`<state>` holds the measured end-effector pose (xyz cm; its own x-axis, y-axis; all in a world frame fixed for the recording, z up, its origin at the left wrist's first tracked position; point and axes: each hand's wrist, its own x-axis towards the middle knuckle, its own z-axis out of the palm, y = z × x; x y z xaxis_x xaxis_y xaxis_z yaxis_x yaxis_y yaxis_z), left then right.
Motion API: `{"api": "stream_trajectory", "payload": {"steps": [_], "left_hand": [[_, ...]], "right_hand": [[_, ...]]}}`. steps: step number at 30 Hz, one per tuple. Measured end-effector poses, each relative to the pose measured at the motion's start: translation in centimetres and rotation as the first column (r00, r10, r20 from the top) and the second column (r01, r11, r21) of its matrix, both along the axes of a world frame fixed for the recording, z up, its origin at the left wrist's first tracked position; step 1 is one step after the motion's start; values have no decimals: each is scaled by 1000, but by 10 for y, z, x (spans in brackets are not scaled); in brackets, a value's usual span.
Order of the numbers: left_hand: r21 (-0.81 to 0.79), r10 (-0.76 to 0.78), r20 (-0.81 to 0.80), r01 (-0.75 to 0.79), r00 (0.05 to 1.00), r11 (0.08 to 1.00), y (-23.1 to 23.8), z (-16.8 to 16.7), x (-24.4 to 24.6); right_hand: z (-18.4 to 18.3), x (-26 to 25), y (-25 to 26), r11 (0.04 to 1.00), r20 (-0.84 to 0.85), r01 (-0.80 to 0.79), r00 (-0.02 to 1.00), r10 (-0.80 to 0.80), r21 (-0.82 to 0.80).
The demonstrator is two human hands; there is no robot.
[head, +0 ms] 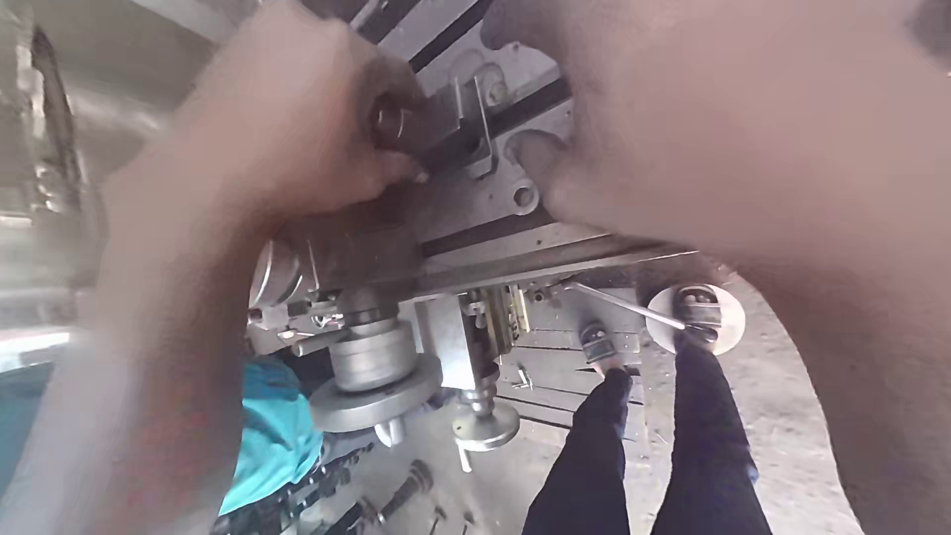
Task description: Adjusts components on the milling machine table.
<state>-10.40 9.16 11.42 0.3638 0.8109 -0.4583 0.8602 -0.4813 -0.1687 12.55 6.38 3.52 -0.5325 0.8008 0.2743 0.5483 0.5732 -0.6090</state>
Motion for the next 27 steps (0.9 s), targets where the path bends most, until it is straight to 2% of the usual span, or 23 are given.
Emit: {"api": "stream_trajectory", "payload": {"steps": [2,4,12,18,21,27], "left_hand": [[-11,1,4,-1,1000,1000,4,2,0],[-39,41,37,-40,998,998,5,2,0],[-47,29,96,-25,995,999,6,-3,-12],[-74,59,73,-54,996,996,10,0,-11],[-79,72,48,-68,996,995,8,4,-3],[-32,-17,-3,17,1000,999,9,5,-1]], "right_hand": [[4,-18,21,989,79,-85,992,95,-124],[-4,-32,35,972,80,-123,987,141,-200],[-16,-39,38,961,7,-37,999,40,-275],[-13,-38,40,978,36,-40,998,48,-205],[-3,-39,43,970,107,-96,987,122,-221],[-2,-38,46,962,102,-163,977,189,-219]]}}
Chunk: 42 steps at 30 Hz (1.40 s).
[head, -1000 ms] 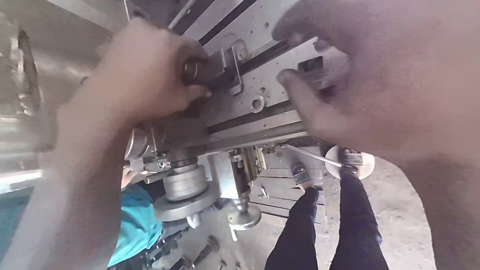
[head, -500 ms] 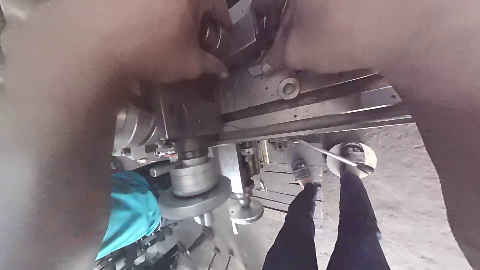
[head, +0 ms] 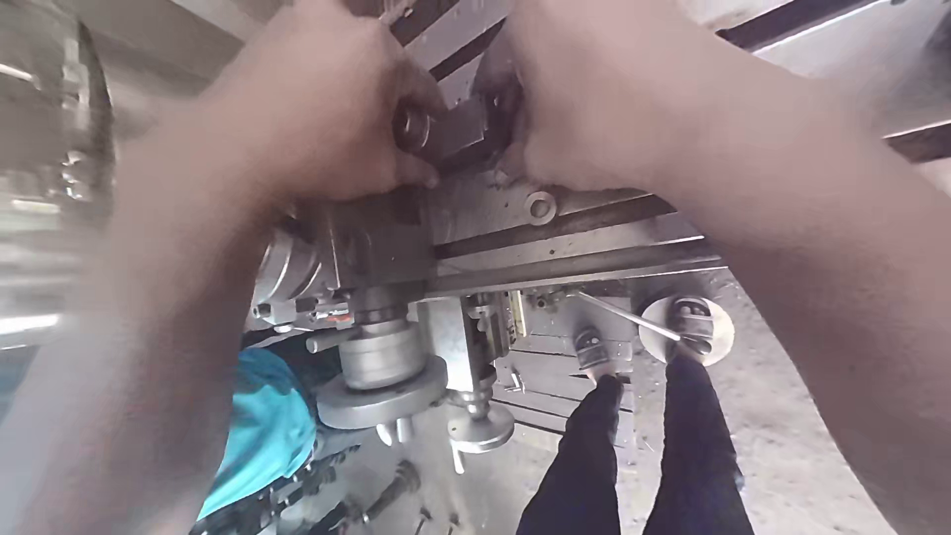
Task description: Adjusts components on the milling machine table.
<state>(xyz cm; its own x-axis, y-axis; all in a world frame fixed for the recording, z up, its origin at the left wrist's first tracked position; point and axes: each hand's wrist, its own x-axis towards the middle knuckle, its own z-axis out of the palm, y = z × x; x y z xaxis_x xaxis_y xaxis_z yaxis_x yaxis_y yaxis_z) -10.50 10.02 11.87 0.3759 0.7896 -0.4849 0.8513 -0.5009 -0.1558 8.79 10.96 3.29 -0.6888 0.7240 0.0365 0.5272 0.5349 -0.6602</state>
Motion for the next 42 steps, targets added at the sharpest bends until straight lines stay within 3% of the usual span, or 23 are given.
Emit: {"api": "stream_trajectory", "payload": {"steps": [6,12,14,27,38,42], "left_hand": [[13,-10,28,10,1000,1000,-1,-2,-6],[-72,176,310,-161,934,984,-8,10,-17],[-34,162,366,-160,917,986,-12,9,-24],[50,61,201,-73,978,996,-13,-10,-10],[137,43,343,-96,938,986,-21,7,-28],[85,49,317,-80,947,993,-17,9,-30]], "right_hand": [[2,4,-1,999,-19,-29,999,29,-13],[1,10,1,999,-59,1,998,-4,-41],[-2,12,4,1000,-43,-7,999,6,-24],[-2,1,5,1000,-64,-3,998,4,9],[-2,-3,2,999,-25,31,999,-30,40],[6,-8,1,999,8,18,1000,-19,40]]}}
